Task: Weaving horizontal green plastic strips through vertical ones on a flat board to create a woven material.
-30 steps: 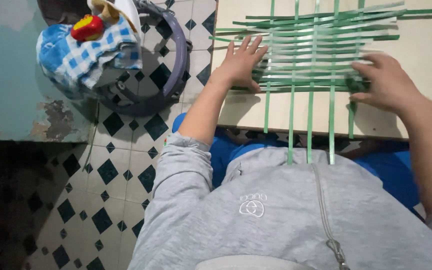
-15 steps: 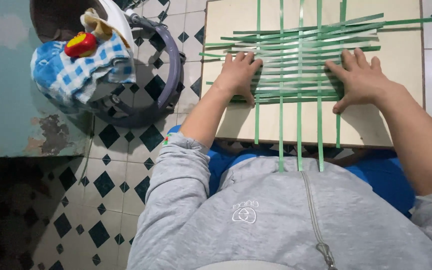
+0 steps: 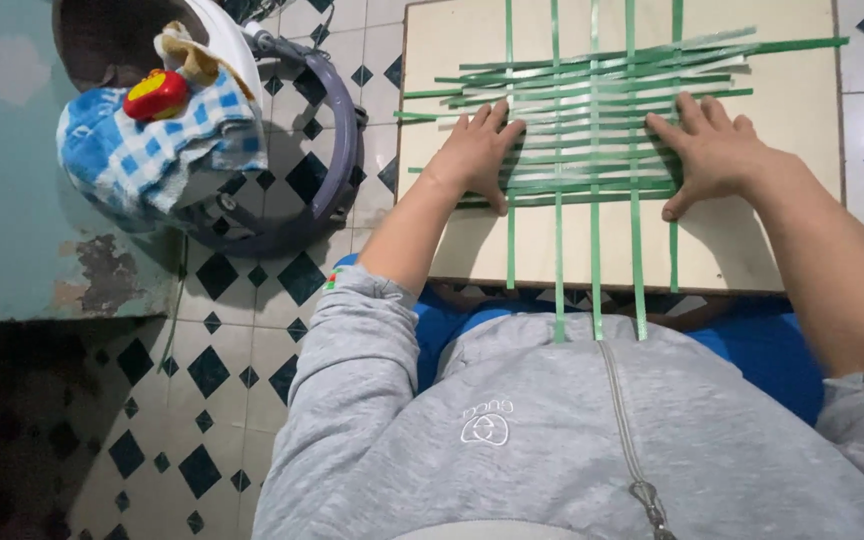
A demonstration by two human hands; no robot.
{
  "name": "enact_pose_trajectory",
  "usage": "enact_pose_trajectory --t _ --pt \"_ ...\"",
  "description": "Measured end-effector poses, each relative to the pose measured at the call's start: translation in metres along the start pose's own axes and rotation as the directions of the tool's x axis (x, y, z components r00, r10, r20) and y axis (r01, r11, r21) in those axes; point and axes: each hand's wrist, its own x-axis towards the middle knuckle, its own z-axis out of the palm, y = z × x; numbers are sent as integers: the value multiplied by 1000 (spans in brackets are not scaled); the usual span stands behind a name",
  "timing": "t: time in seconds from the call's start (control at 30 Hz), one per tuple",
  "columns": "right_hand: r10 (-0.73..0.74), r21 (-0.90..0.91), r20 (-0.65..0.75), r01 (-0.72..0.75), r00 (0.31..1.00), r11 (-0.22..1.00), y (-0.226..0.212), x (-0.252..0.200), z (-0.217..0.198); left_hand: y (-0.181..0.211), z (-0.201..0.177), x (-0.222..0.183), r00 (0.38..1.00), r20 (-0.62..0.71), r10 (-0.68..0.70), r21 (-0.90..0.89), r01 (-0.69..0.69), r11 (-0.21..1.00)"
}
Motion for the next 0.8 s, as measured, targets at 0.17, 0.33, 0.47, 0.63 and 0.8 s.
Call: enact_pose_trajectory --t 0.17,0.33,0.47,0.63,0.8 --pt "-7 40 3 7 1000 999 -3 -6 -6 -4 0 1 999 23 -25 -152 28 988" --pt "-6 59 23 5 1000 998 -3 -5 -2 3 -10 -1 995 82 -48 -157 61 986" --pt "13 57 39 -15 999 998 -6 -5 -5 3 -17 -1 994 104 -34 -55 40 998" --pt "-5 49 6 5 1000 999 -1 -1 0 4 -18 0 995 99 -1 -103 11 995" --pt "-2 71 26 0 1000 997 -7 -6 -4 5 -20 -2 992 129 1 -70 8 997"
